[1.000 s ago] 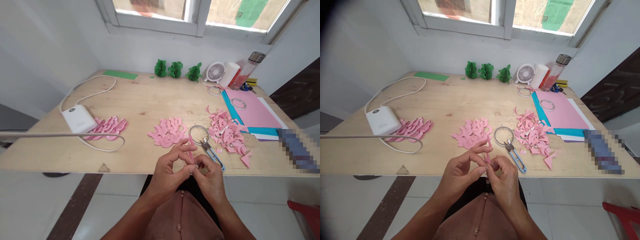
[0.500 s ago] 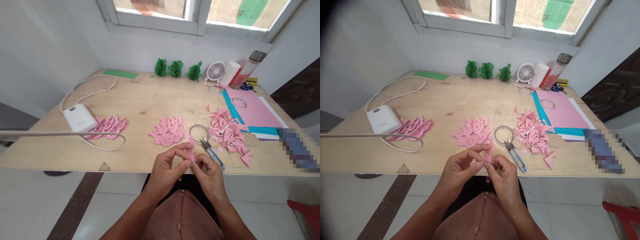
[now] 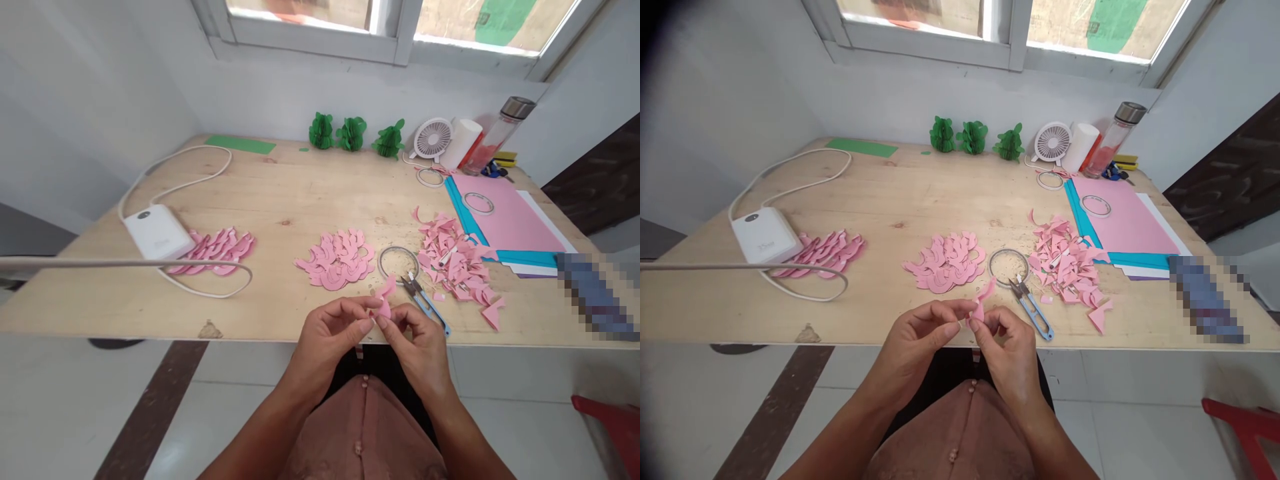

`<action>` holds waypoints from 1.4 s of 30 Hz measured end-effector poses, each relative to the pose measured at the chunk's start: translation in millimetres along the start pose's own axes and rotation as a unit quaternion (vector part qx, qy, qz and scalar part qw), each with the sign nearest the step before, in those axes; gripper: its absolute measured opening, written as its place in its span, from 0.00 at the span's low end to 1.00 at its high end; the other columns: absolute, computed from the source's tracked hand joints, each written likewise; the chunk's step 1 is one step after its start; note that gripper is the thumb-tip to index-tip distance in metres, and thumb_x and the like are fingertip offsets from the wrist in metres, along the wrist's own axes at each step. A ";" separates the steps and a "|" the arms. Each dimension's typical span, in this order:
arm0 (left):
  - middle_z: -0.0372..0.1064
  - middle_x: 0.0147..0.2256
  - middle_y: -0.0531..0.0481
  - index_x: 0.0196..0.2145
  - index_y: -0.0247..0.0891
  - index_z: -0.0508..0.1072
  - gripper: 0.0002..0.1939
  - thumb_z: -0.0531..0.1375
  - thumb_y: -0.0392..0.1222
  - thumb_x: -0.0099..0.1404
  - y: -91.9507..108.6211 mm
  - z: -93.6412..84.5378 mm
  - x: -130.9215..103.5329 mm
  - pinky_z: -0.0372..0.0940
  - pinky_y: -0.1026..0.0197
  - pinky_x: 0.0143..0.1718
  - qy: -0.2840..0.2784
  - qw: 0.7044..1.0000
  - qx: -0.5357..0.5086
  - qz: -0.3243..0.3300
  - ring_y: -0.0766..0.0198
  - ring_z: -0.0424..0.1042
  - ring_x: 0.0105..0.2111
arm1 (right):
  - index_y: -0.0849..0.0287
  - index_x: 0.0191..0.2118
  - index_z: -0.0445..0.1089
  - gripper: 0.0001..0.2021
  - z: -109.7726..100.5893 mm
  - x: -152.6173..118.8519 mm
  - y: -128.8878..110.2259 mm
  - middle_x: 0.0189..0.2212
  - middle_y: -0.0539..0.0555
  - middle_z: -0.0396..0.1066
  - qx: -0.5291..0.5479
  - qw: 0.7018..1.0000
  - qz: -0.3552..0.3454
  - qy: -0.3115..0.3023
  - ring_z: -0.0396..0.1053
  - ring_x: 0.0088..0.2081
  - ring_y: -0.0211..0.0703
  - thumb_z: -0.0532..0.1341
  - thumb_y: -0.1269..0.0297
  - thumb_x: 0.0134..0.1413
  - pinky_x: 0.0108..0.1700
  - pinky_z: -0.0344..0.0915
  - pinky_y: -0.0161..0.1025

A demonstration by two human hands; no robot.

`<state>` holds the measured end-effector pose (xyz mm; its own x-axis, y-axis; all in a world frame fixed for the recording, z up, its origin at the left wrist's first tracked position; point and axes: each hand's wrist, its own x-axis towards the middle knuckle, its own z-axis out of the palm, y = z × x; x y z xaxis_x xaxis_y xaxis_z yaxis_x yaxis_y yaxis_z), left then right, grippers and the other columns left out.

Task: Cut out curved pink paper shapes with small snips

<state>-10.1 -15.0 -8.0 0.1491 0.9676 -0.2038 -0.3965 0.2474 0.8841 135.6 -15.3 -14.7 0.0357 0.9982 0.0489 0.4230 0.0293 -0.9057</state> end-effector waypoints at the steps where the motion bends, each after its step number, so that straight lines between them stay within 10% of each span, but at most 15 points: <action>1: 0.75 0.41 0.46 0.24 0.36 0.72 0.05 0.64 0.36 0.56 -0.5 0.3 0.6 0.59 0.56 0.50 0.003 1.000 -0.014 -0.005 0.56 0.69 0.47 | 0.59 0.23 0.66 0.11 0.2 -0.2 -0.2 0.18 0.46 0.60 0.001 1.000 0.002 -0.004 0.58 0.22 0.34 0.59 0.61 0.52 0.25 0.57 0.31; 17: 0.77 0.36 0.47 0.26 0.35 0.71 0.04 0.64 0.33 0.56 -0.4 1.4 7.9 0.62 0.62 0.45 0.025 0.991 -0.131 -0.017 0.64 0.71 0.39 | 0.59 0.31 0.73 0.10 -3.3 0.1 5.2 0.27 0.51 0.70 0.149 0.983 0.035 -0.104 0.65 0.31 0.39 0.58 0.61 0.56 0.34 0.60 0.34; 42: 0.75 0.28 0.49 0.25 0.34 0.72 0.04 0.65 0.34 0.55 7.5 1.6 5.8 0.62 0.64 0.41 0.002 0.992 -0.119 -0.040 0.66 0.71 0.32 | 0.60 0.24 0.68 0.12 -2.5 0.0 4.4 0.20 0.47 0.61 0.048 0.998 0.015 -0.043 0.56 0.24 0.35 0.60 0.58 0.53 0.27 0.53 0.33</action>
<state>-10.7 -7.6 -1.9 0.1849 0.9442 -0.2725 -0.5861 0.3285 0.7407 139.7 -15.3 -17.7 -0.0320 0.9994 -0.0112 0.3344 0.0002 -0.9424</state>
